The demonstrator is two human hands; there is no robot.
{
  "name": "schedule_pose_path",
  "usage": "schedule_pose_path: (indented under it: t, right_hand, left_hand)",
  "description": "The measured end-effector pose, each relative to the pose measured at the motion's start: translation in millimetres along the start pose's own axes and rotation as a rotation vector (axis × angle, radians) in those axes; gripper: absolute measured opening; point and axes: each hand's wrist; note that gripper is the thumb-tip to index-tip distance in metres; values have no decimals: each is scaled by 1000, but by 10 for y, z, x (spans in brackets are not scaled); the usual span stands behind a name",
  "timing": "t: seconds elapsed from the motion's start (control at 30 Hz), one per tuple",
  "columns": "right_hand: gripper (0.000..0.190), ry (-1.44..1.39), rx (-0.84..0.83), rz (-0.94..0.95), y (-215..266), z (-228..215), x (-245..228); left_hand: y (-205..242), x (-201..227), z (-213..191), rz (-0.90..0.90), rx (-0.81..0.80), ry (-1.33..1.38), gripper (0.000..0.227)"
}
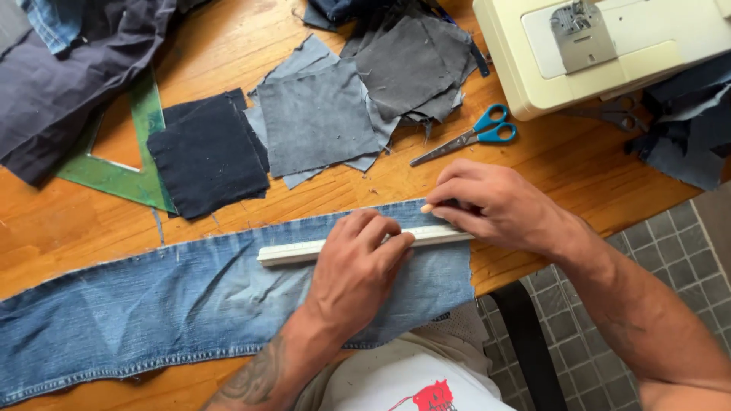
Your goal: The person measures a piece of denim fabric using a ruler and a triangular set square, marking lines with chalk. They then use scissors to cut the fabric along the marked lines.
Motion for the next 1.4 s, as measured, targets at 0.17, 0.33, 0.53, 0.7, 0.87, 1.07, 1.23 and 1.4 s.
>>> schedule_pose_path:
  t: [0.17,0.33,0.53,0.7,0.87,1.07,1.23,1.4]
  right_hand:
    - [19,-190,46,191,254,-170,86]
    - [11,-197,42,119,324,-153,189]
    - [14,-177,-18,78,230,-127,176]
    - [13,-169,16,116,223,-108,183]
    - [14,-151,54,141,199,-100,164]
    - [15,-96,373,223,228,-106,110]
    - [13,296,592,177,451,-101,332]
    - [23,432,649,136,599,69,390]
  left_hand:
    - [22,-86,141,16,119,13,11]
    - [0,-86,132,23,121,11,12]
    - [-22,-66,98,16,67,-2,11]
    - [-54,-26,114,10,11,-46,14]
    - [-34,-49,140,4,-5,-60,16]
    - [-17,-108,30,54,3,-63,16]
    - [-105,-500,-547,24,58,-69,32]
    - [-234,-1116,-1077,1,101,-287,16]
Point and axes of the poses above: each hand's wrist, its own y-axis away from the middle knuckle, its own z-axis out of the palm, x = y × z, and after that the axes turned 6 degrees about z, right-handed
